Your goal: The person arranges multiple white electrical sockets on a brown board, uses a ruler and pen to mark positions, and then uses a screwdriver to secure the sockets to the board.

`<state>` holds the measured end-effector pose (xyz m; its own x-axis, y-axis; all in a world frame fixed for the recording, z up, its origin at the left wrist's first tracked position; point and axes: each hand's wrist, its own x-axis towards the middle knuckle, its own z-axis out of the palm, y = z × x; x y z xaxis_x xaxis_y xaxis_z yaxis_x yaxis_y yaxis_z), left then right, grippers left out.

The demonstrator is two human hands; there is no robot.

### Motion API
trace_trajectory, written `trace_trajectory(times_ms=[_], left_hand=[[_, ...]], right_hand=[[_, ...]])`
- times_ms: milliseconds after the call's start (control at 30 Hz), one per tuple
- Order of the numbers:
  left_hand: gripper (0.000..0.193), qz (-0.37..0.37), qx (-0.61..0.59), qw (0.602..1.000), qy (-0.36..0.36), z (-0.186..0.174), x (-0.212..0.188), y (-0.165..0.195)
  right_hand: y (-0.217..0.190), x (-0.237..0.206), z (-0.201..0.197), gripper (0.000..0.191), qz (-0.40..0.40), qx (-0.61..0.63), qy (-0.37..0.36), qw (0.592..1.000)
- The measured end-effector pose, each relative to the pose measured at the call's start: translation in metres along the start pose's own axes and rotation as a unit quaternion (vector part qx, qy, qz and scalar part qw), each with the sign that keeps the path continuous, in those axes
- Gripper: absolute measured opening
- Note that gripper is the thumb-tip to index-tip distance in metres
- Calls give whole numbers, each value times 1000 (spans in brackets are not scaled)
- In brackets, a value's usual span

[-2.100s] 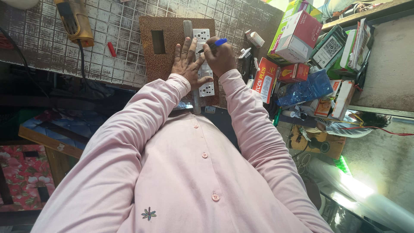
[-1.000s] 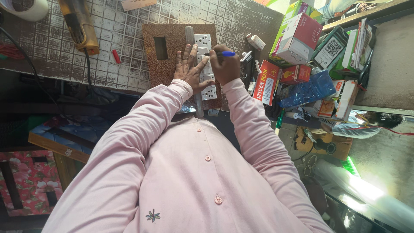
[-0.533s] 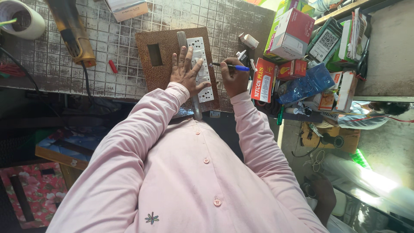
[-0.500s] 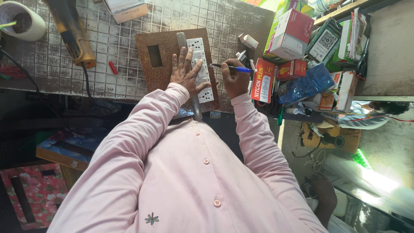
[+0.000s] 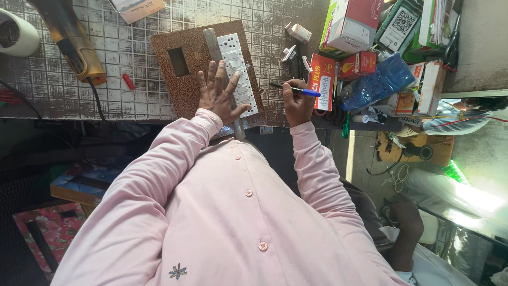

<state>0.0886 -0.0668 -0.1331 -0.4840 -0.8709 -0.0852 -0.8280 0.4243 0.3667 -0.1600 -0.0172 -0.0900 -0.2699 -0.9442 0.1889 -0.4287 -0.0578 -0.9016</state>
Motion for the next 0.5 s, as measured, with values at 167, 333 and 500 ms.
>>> trace_trajectory(times_ms=[167,333,500], left_hand=[[106,-4,25,1000,8,1,4,7],[105,-26,14,999,-20,-2,6,9],[105,-30,7,999,-15,-6,5,10]], right_hand=[[-1,9,6,9,4,1,-11,1000],[-9,25,15,8,-14,9,-31,999],[-26,43,28,9,-35,-69,-51,996]])
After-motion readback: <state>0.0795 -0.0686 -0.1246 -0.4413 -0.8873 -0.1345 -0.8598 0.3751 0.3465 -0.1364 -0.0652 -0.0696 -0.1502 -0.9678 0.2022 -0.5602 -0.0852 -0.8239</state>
